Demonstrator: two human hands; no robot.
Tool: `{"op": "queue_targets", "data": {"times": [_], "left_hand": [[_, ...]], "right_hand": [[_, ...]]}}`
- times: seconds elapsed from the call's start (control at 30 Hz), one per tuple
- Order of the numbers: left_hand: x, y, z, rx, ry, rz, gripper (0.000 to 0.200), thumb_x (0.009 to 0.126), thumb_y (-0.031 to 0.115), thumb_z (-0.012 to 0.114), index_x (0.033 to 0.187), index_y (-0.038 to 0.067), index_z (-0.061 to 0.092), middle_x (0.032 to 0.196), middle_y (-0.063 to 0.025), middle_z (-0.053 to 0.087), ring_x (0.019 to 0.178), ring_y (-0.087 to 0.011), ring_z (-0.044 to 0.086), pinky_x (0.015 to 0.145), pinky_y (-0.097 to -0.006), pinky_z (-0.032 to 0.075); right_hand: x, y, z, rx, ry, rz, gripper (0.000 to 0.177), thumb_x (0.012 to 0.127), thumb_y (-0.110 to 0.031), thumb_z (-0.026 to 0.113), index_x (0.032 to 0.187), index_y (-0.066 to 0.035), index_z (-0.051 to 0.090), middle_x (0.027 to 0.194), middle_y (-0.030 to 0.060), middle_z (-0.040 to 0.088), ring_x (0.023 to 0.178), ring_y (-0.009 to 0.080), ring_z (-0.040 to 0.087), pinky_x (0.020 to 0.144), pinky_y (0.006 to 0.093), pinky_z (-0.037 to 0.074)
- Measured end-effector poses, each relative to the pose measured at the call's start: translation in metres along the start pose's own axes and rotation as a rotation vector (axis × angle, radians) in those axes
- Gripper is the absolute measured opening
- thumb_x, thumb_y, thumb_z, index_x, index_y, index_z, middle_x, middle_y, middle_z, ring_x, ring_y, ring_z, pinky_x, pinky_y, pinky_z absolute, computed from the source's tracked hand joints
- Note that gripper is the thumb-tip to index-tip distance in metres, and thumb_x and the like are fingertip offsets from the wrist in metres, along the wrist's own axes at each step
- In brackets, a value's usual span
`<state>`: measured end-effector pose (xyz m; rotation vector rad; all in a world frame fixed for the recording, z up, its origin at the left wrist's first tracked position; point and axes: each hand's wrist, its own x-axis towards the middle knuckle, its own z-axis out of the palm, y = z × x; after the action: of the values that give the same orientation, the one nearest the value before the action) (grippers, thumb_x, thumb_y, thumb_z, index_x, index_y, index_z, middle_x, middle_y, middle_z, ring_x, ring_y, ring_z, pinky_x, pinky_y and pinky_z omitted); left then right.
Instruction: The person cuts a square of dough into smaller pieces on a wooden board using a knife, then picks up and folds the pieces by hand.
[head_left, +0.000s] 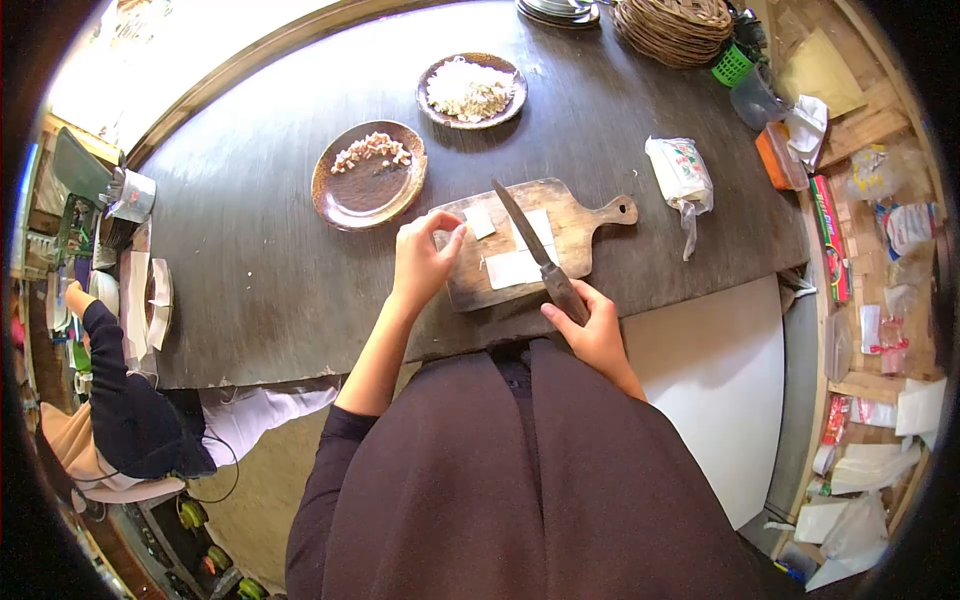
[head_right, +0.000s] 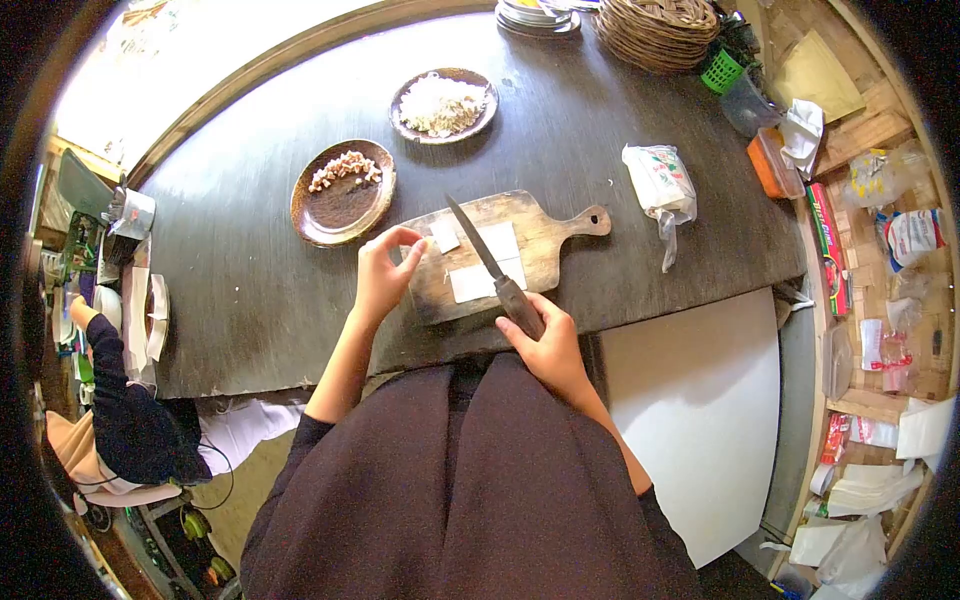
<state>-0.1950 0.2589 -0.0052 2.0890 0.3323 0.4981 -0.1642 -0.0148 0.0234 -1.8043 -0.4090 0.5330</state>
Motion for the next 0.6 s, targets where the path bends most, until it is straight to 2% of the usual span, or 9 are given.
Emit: {"op": "queue_targets", "data": {"times": [0.03,0.07,0.1,0.13,0.2,0.37,0.5,0.57,0.6], "left_hand": [[-0.003,0.007,-0.001,-0.068,-0.021,-0.008,0.010,0.091,0.010,0.074,0.095,0.002,0.071,0.092,-0.0098,0.076,0.085,-0.0187,0.072,0.081,-0.0326,0.055],[-0.007,0.009,0.002,-0.065,-0.019,-0.012,0.010,0.091,0.010,0.074,0.095,0.002,0.071,0.092,-0.0098,0.076,0.085,-0.0187,0.072,0.081,-0.0326,0.055],[-0.010,0.010,0.007,-0.317,-0.074,-0.105,0.011,0.093,0.011,0.072,0.097,0.001,0.070,0.093,-0.0089,0.075,0.087,-0.0167,0.071,0.083,-0.0310,0.054],[-0.014,0.013,0.011,-0.569,-0.127,-0.199,0.012,0.096,0.012,0.070,0.098,0.000,0.069,0.094,-0.0080,0.075,0.089,-0.0146,0.071,0.085,-0.0295,0.053],[-0.022,0.023,0.021,-0.658,-0.163,-0.224,0.012,0.098,0.010,0.068,0.101,-0.002,0.068,0.094,-0.0091,0.075,0.089,-0.0144,0.070,0.084,-0.0283,0.054],[-0.035,0.047,0.038,-0.666,-0.119,-0.247,0.013,0.099,0.010,0.068,0.102,-0.003,0.067,0.093,-0.0093,0.074,0.088,-0.0144,0.070,0.084,-0.0277,0.054],[-0.040,0.061,0.047,-0.684,-0.084,-0.236,0.013,0.098,0.010,0.068,0.102,-0.003,0.067,0.095,-0.0087,0.073,0.090,-0.0139,0.069,0.083,-0.0268,0.053],[-0.041,0.068,0.048,-0.702,-0.074,-0.235,0.013,0.098,0.009,0.069,0.102,-0.003,0.067,0.096,-0.0084,0.073,0.091,-0.0137,0.069,0.084,-0.0267,0.053],[-0.042,0.072,0.049,-0.659,-0.050,-0.209,0.013,0.098,0.009,0.069,0.102,-0.003,0.067,0.096,-0.0081,0.073,0.092,-0.0134,0.069,0.084,-0.0266,0.052]], "right_hand": [[0.004,0.002,0.000,0.002,-0.004,0.000,0.045,0.090,-0.016,0.075,0.129,0.002,0.061,0.099,0.0122,0.072,0.089,0.0188,0.069,0.081,0.0313,0.052],[0.010,0.001,0.003,0.131,-0.034,0.089,0.039,0.090,-0.016,0.077,0.121,0.002,0.062,0.096,0.0071,0.069,0.088,0.0140,0.065,0.081,0.0296,0.051],[0.017,0.000,0.007,0.261,-0.065,0.179,0.034,0.089,-0.016,0.078,0.113,0.002,0.063,0.093,0.0020,0.066,0.087,0.0092,0.061,0.080,0.0278,0.050],[0.023,-0.001,0.010,0.264,-0.071,0.179,0.034,0.089,-0.016,0.078,0.113,0.002,0.063,0.093,0.0020,0.066,0.087,0.0092,0.061,0.080,0.0278,0.050],[0.037,-0.007,0.016,0.204,-0.005,0.030,0.029,0.089,-0.016,0.078,0.108,0.000,0.063,0.091,0.0012,0.064,0.085,0.0099,0.061,0.080,0.0283,0.050],[0.052,-0.014,0.013,0.200,0.142,-0.060,0.030,0.080,-0.007,0.085,0.096,-0.004,0.059,0.086,0.0020,0.066,0.083,0.0099,0.061,0.077,0.0284,0.050],[0.055,-0.013,0.005,0.213,0.151,-0.055,0.031,0.080,-0.006,0.085,0.096,-0.004,0.059,0.088,0.0029,0.067,0.080,0.0093,0.061,0.075,0.0275,0.050],[0.054,-0.022,0.000,0.268,0.137,-0.048,0.030,0.081,-0.004,0.084,0.097,-0.005,0.058,0.090,0.0040,0.070,0.072,0.0068,0.059,0.065,0.0247,0.049],[0.053,-0.025,-0.003,0.268,0.134,-0.045,0.030,0.081,-0.004,0.084,0.097,-0.005,0.058,0.090,0.0040,0.070,0.072,0.0068,0.059,0.065,0.0247,0.049]]}}
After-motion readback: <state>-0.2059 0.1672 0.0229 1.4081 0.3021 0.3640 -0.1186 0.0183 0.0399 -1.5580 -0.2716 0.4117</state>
